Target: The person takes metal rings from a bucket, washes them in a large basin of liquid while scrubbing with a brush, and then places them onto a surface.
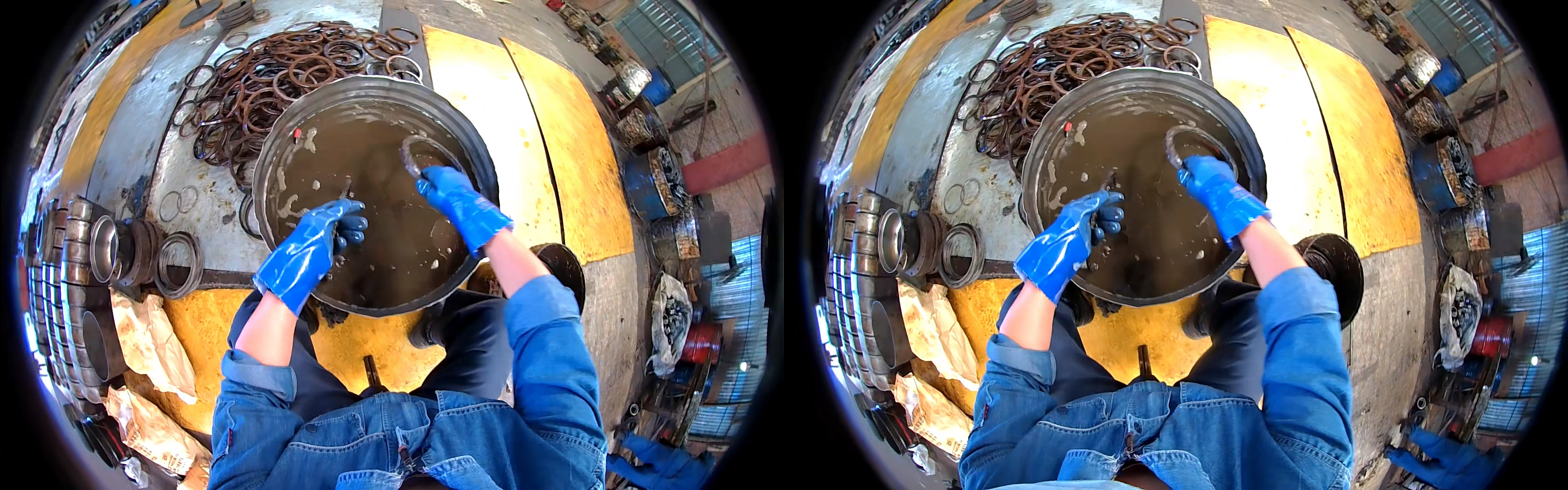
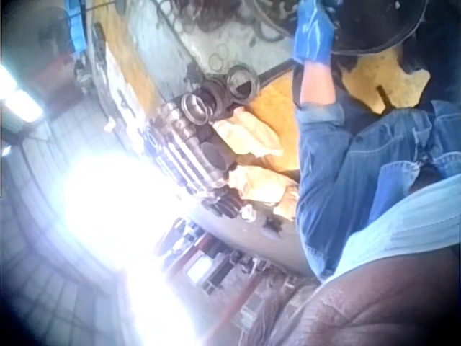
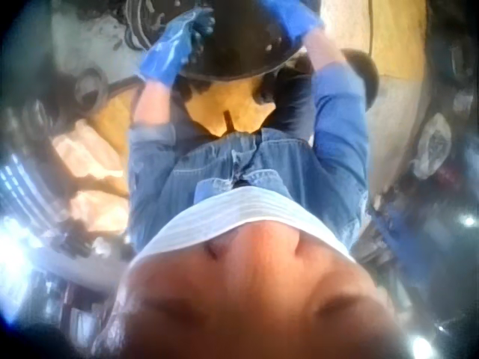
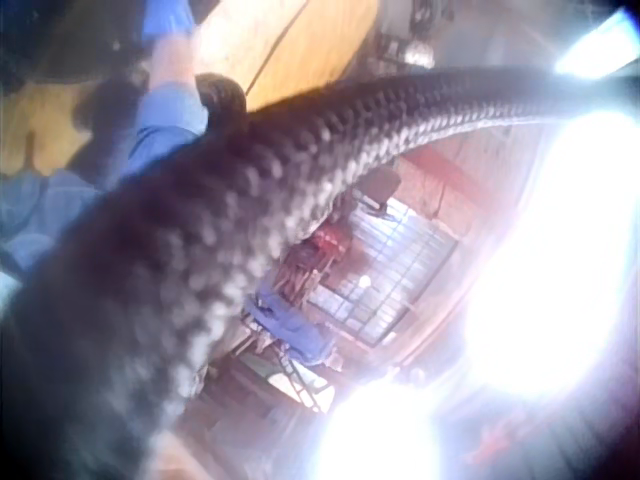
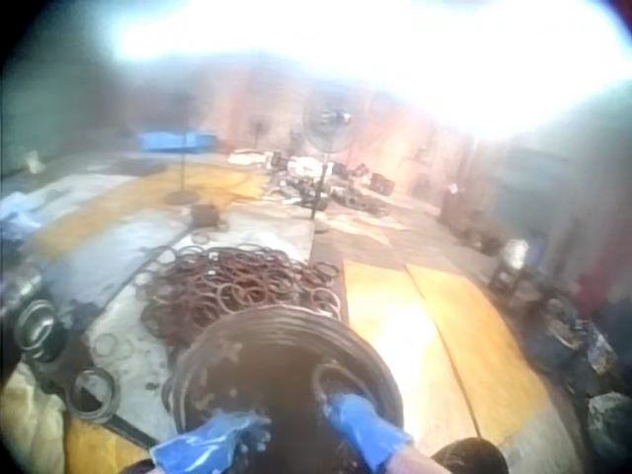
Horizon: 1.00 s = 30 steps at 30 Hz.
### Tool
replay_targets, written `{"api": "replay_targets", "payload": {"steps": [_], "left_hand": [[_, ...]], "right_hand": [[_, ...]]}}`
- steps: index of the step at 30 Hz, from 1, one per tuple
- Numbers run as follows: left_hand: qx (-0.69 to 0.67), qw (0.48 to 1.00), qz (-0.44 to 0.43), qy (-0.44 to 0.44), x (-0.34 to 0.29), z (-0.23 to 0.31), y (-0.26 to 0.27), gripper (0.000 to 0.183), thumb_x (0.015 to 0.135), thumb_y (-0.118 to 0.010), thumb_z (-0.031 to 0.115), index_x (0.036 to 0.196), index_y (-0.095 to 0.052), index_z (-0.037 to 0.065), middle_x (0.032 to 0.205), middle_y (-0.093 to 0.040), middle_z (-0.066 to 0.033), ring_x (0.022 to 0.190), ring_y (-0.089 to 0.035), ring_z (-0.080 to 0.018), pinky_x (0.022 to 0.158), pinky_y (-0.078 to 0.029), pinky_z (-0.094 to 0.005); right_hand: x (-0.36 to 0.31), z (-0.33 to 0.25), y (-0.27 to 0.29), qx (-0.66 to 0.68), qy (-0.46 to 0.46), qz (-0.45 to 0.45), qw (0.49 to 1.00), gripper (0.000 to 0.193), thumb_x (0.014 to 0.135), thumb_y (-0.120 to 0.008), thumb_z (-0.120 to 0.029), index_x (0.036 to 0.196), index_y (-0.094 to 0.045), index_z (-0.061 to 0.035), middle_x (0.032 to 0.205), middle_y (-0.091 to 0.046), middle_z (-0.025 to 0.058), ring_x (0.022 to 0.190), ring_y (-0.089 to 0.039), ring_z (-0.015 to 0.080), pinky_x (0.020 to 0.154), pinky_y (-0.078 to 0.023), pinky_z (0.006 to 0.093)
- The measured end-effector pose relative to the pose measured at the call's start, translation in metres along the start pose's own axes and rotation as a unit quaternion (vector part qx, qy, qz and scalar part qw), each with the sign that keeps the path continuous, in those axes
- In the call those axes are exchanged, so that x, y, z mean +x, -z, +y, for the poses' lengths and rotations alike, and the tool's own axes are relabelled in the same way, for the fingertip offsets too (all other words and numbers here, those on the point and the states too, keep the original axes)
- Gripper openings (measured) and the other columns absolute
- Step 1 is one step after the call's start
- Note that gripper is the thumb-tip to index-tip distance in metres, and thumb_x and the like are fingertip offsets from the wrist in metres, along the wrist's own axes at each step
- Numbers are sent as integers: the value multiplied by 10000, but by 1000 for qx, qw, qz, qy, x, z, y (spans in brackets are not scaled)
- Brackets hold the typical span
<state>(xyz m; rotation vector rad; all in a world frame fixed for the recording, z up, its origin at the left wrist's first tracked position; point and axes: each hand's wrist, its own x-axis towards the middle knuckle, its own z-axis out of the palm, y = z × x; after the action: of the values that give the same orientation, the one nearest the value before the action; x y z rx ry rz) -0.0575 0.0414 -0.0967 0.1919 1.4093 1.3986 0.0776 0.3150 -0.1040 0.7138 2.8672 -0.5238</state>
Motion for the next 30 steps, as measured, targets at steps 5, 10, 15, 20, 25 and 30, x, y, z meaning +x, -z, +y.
{"api": "replay_targets", "payload": {"steps": [5,10,15,20,25,30], "left_hand": [[16,999,-20,-20,4,-6,-2,364,1020,-562,325,1253,-655,61,1031,-745,-85,824,-694,-156,668,-472,-251],[137,985,23,-104,-1,-6,-5,351,1023,-578,305,1207,-640,13,1004,-745,-110,838,-702,-175,771,-528,-299],[213,962,58,-159,6,-17,-10,383,1025,-591,324,1204,-626,-12,982,-739,-98,829,-679,-147,764,-527,-284],[249,940,63,-225,24,-31,1,389,1023,-610,326,1197,-612,-22,961,-737,-116,820,-667,-136,775,-524,-282],[265,938,43,-220,29,-33,2,298,1009,-625,227,1159,-634,-30,915,-739,-112,773,-686,-151,727,-556,-287],[251,951,45,-173,30,-36,-9,322,1027,-617,262,1165,-634,-29,897,-706,-69,741,-607,-95,682,-482,-242]], "right_hand": [[55,10,-43,-228,-66,-108,965,323,946,-571,-291,1147,-735,-98,1139,-725,176,1058,-699,361,878,-546,482],[56,32,-27,-134,-161,-6,978,454,990,-419,-388,1118,-746,-99,1145,-720,180,1065,-694,372,924,-534,489],[-31,106,31,-79,-195,113,971,370,910,-568,-364,1135,-729,-119,1101,-715,202,1047,-675,401,939,-529,460],[-206,238,63,-58,-239,132,960,380,852,-685,-349,1109,-723,-72,1095,-726,193,1033,-694,364,900,-546,442],[-338,257,33,144,-362,-38,920,471,844,-713,-377,1140,-720,-10,1125,-715,245,1040,-702,355,900,-539,419],[-335,279,-85,113,-341,-90,929,509,840,-738,-411,1141,-708,-1,1086,-724,230,1060,-697,333,938,-523,415]]}}
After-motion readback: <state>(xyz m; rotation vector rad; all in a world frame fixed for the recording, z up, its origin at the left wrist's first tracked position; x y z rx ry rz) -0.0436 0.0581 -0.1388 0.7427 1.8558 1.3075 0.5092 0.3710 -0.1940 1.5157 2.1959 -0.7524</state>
